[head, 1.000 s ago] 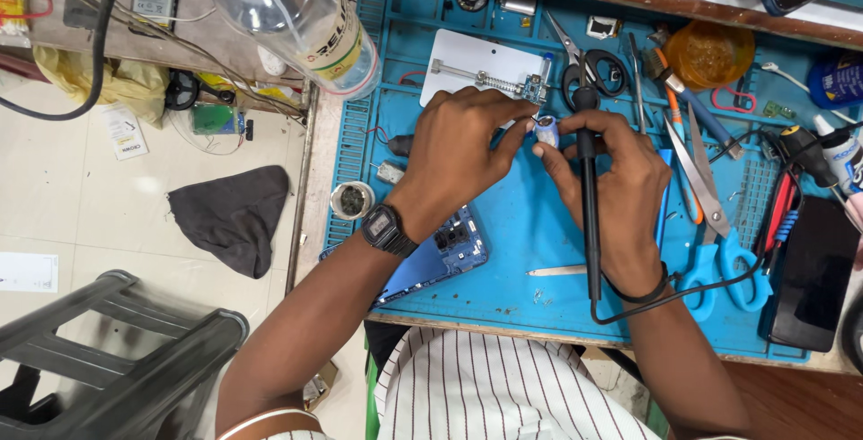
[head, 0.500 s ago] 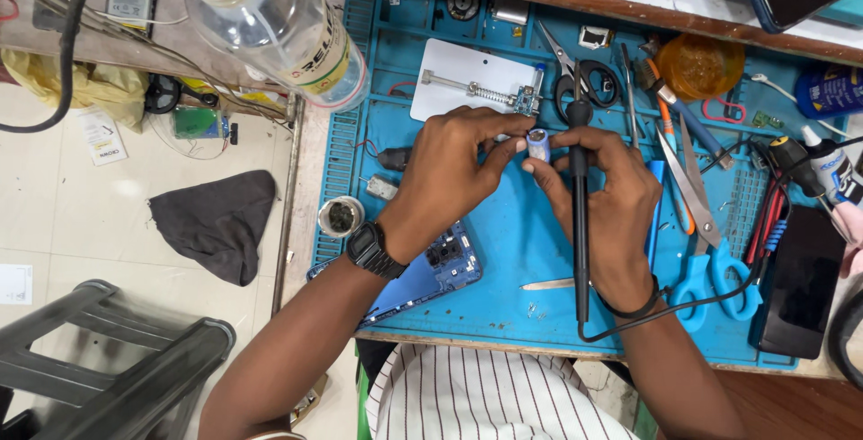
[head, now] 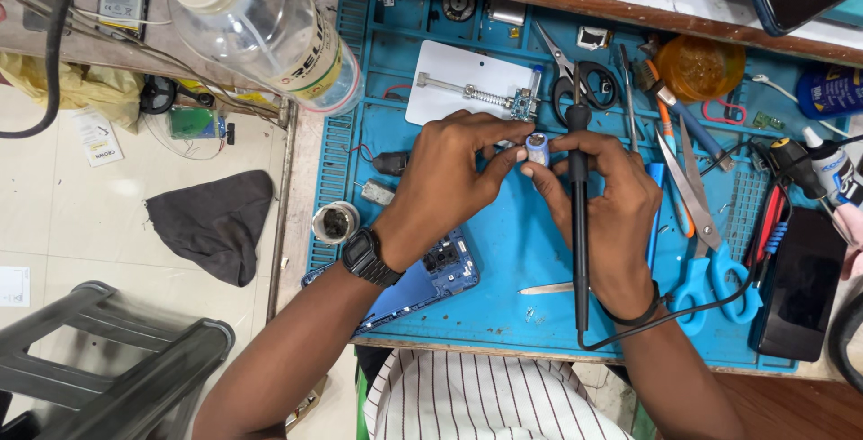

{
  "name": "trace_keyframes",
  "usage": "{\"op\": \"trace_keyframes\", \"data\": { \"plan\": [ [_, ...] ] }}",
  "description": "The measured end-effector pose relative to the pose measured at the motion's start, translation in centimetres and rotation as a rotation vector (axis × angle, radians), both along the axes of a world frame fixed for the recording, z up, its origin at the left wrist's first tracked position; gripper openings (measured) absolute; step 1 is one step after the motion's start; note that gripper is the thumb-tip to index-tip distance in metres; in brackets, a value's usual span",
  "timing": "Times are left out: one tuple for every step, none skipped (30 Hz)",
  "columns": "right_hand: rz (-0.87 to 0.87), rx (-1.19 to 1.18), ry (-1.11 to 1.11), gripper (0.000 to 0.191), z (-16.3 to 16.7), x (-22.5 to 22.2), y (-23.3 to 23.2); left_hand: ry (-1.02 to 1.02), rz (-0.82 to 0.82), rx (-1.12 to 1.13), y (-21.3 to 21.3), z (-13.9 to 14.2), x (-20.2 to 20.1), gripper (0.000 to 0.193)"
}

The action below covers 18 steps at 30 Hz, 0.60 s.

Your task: The person solders a small cylindrical component on a blue workbench, holding the part in one hand and a soldering iron in the other. They touch the iron tip and solder wire to the component's contacts repeatedly, then set the finished part down on the bench.

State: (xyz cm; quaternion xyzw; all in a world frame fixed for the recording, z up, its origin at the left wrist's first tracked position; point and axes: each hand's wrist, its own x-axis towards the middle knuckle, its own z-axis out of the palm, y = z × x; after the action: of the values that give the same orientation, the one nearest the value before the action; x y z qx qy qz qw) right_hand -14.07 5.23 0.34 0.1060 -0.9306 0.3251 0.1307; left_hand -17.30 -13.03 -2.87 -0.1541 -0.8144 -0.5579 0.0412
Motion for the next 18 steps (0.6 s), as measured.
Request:
{"op": "trace_keyframes", "data": {
  "plan": [
    [0.010, 0.002, 0.010, 0.036, -0.05, -0.05, 0.07, -0.012, 0.005, 0.017, 0.08, 0.03, -0.05, 0.027],
    [0.020, 0.005, 0.020, 0.036, -0.10, -0.10, 0.10, -0.024, 0.010, 0.035, 0.13, 0.06, -0.08, 0.027],
    [0.030, 0.008, 0.030, 0.036, -0.17, -0.15, 0.13, -0.036, 0.015, 0.053, 0.17, 0.07, -0.10, 0.028],
    [0.030, -0.002, 0.018, 0.035, -0.23, -0.18, 0.15, -0.046, 0.017, 0.054, 0.18, 0.05, -0.10, 0.028],
    [0.030, -0.012, 0.005, 0.033, -0.28, -0.22, 0.18, -0.055, 0.020, 0.054, 0.19, 0.00, -0.11, 0.028],
    [0.029, -0.022, -0.006, 0.032, -0.33, -0.23, 0.19, -0.065, 0.022, 0.055, 0.19, -0.08, -0.12, 0.029],
    [0.036, -0.022, 0.001, 0.033, -0.37, -0.24, 0.22, -0.055, 0.018, 0.058, 0.18, -0.18, -0.14, 0.029],
    [0.043, -0.023, 0.009, 0.034, -0.40, -0.23, 0.22, -0.044, 0.015, 0.062, 0.15, -0.28, -0.15, 0.029],
    [0.052, -0.023, 0.016, 0.035, -0.43, -0.20, 0.21, -0.034, 0.014, 0.065, 0.13, -0.39, -0.13, 0.029],
    [0.039, -0.058, -0.023, 0.035, -0.47, -0.18, 0.17, -0.036, 0.014, 0.068, 0.09, -0.49, -0.13, 0.028],
    [0.026, -0.092, -0.062, 0.036, -0.48, -0.13, 0.12, -0.038, 0.015, 0.070, 0.06, -0.56, -0.11, 0.028],
    [0.014, -0.125, -0.101, 0.036, -0.49, -0.08, 0.07, -0.040, 0.016, 0.073, 0.02, -0.62, -0.10, 0.028],
    [0.024, -0.142, -0.095, 0.036, -0.52, -0.10, 0.00, -0.052, 0.018, 0.076, -0.03, -0.66, -0.11, 0.028],
    [0.033, -0.158, -0.090, 0.036, -0.54, -0.11, -0.06, -0.065, 0.019, 0.079, -0.07, -0.68, -0.12, 0.028],
    [0.042, -0.173, -0.085, 0.035, -0.53, -0.12, -0.07, -0.079, 0.020, 0.083, -0.13, -0.71, -0.15, 0.028],
    [0.052, -0.166, -0.056, 0.034, -0.50, -0.11, -0.07, -0.077, 0.021, 0.085, -0.22, -0.72, -0.19, 0.028],
    [0.063, -0.157, -0.027, 0.033, -0.49, -0.11, -0.03, -0.075, 0.022, 0.089, -0.30, -0.76, -0.26, 0.029],
    [0.074, -0.148, 0.002, 0.031, -0.45, -0.10, 0.01, -0.073, 0.023, 0.092, -0.38, -0.77, -0.33, 0.029]
  ]
}}
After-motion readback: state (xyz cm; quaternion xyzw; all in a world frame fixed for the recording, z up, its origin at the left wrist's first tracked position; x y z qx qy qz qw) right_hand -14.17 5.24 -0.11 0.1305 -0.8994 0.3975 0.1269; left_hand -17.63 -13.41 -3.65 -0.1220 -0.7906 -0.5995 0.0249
